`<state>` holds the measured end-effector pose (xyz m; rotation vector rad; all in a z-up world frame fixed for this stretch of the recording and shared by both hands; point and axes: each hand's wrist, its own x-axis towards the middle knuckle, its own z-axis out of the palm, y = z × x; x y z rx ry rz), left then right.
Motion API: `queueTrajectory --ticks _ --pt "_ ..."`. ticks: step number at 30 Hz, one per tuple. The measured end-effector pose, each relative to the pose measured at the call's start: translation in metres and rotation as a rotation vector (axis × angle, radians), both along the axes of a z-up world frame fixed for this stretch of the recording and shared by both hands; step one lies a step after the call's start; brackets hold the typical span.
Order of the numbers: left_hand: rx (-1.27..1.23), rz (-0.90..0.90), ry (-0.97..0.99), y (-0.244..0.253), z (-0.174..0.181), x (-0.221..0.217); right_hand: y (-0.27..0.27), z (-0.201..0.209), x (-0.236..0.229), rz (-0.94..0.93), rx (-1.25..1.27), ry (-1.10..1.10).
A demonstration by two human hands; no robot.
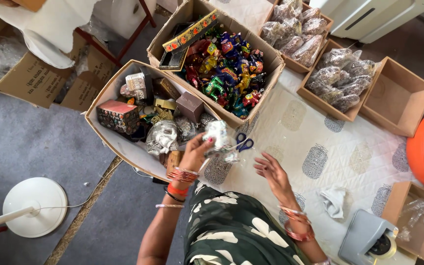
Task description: Wiping and inspecting small decorative figurines at a workstation cluttered with inventory.
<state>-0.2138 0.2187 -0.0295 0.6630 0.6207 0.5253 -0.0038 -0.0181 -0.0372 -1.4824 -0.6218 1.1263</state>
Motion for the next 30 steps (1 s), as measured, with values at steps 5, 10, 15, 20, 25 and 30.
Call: queueTrajectory --ticks 5,10,15,20,25,30 --pt "0.101 0.031 0.040 -0.029 -0.040 0.010 0.074 0.073 -0.047 0.112 0.136 -0.015" --pt "0.127 -0.024 0.017 -0.027 -0.014 -0.012 0.102 0.056 -0.036 0.003 0.006 -0.046" --pt "0.675 -0.109 0.680 -0.020 0.014 -0.049 0.129 0.050 -0.004 -0.197 0.105 0.081" --pt "1.144 0.162 0.744 -0.025 -0.036 -0.073 0.165 0.119 -0.015 -0.180 0.285 0.197" --pt "1.352 0.173 0.839 -0.017 -0.071 -0.067 0.142 0.071 -0.012 -0.079 0.190 -0.145" --pt "1.157 -0.140 0.807 -0.001 -0.095 -0.027 0.089 -0.003 -0.008 0.045 -0.046 -0.194"
